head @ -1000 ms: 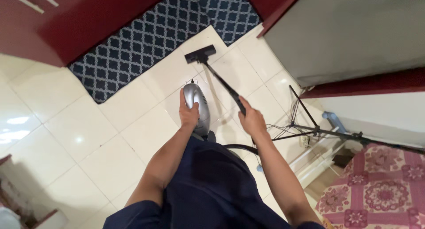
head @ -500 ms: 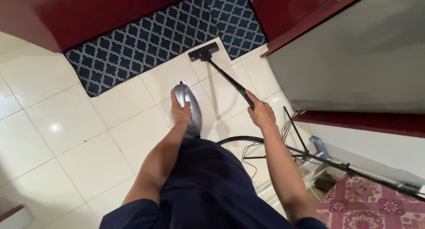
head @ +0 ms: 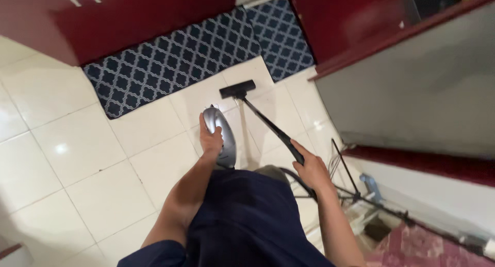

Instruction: The person vacuums a tiled floor using a handheld vacuum cleaner with a long wand attachment. They move the vacuum head back and forth across the floor, cleaning around a patterned mat, a tripod, and near red cabinets and a sink.

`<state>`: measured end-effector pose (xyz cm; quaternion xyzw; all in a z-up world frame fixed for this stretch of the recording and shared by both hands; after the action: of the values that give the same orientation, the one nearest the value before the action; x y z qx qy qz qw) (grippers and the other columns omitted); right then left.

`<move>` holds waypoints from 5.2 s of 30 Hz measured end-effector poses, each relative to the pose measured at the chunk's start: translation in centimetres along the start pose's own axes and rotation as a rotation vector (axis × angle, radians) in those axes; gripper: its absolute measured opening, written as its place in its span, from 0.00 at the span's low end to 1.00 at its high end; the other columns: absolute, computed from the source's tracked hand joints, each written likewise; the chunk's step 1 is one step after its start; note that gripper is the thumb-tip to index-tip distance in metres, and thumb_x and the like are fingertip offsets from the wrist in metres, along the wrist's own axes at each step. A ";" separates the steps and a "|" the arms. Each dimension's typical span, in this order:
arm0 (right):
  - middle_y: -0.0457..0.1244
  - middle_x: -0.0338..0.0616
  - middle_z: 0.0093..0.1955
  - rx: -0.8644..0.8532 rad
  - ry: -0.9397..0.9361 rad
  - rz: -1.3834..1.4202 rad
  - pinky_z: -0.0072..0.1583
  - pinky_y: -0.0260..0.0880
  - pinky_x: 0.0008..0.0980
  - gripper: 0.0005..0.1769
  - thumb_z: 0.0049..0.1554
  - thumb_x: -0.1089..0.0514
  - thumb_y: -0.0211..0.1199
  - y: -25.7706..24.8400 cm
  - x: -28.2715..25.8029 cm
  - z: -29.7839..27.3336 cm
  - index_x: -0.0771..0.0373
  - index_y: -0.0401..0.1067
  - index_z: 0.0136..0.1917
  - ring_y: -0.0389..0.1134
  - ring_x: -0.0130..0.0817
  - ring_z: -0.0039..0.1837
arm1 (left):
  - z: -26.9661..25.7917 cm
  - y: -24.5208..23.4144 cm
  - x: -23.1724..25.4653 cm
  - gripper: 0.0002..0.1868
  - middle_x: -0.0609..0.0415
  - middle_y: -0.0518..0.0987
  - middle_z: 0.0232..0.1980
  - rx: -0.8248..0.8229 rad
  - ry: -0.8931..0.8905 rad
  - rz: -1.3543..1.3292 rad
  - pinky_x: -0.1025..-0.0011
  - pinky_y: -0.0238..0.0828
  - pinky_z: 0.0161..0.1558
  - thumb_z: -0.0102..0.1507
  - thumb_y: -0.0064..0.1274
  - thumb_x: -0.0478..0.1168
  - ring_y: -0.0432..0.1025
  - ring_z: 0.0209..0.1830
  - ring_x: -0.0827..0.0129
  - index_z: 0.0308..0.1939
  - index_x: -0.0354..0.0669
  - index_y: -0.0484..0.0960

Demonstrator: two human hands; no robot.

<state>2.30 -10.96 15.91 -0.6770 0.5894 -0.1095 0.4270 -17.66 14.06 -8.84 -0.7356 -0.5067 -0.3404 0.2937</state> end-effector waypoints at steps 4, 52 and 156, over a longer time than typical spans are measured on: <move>0.69 0.59 0.59 0.042 -0.178 -0.041 0.61 0.69 0.46 0.41 0.52 0.60 0.64 1.1 -1.2 1.6 0.38 0.61 0.77 0.70 0.58 0.60 | -1.8 -2.6 0.0 0.47 0.53 0.76 0.27 0.071 0.007 -0.063 0.69 0.67 0.19 0.60 0.52 0.31 0.68 0.18 0.71 0.81 0.61 0.51; 0.70 0.59 0.43 -0.176 -0.436 -0.130 0.49 0.73 0.48 0.41 0.57 0.54 0.59 18.1 6.2 -9.0 0.39 0.51 0.81 0.73 0.52 0.41 | -35.2 -22.9 -19.1 0.47 0.42 0.82 0.42 0.693 0.044 -0.078 0.67 0.75 0.32 0.57 0.53 0.33 0.76 0.27 0.64 0.81 0.48 0.53; 0.70 0.62 0.47 -0.781 -1.390 -0.882 0.56 0.70 0.50 0.37 0.59 0.57 0.59 60.6 -16.0 -44.0 0.47 0.54 0.80 0.72 0.59 0.53 | -55.4 -55.2 -41.7 0.48 0.42 0.81 0.56 1.422 -0.224 -0.570 0.61 0.76 0.47 0.56 0.53 0.37 0.80 0.43 0.54 0.80 0.66 0.53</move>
<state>-73.52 -12.85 5.66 -0.8509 -0.1179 0.3774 0.3458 -91.78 -34.41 -4.31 -0.2417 -0.7998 0.0808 0.5435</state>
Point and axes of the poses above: each hand's wrist, its own z-axis towards the middle knuckle, its own y-axis out of the palm, x = y × z, the point moved 9 cm from there along z, towards the middle knuckle
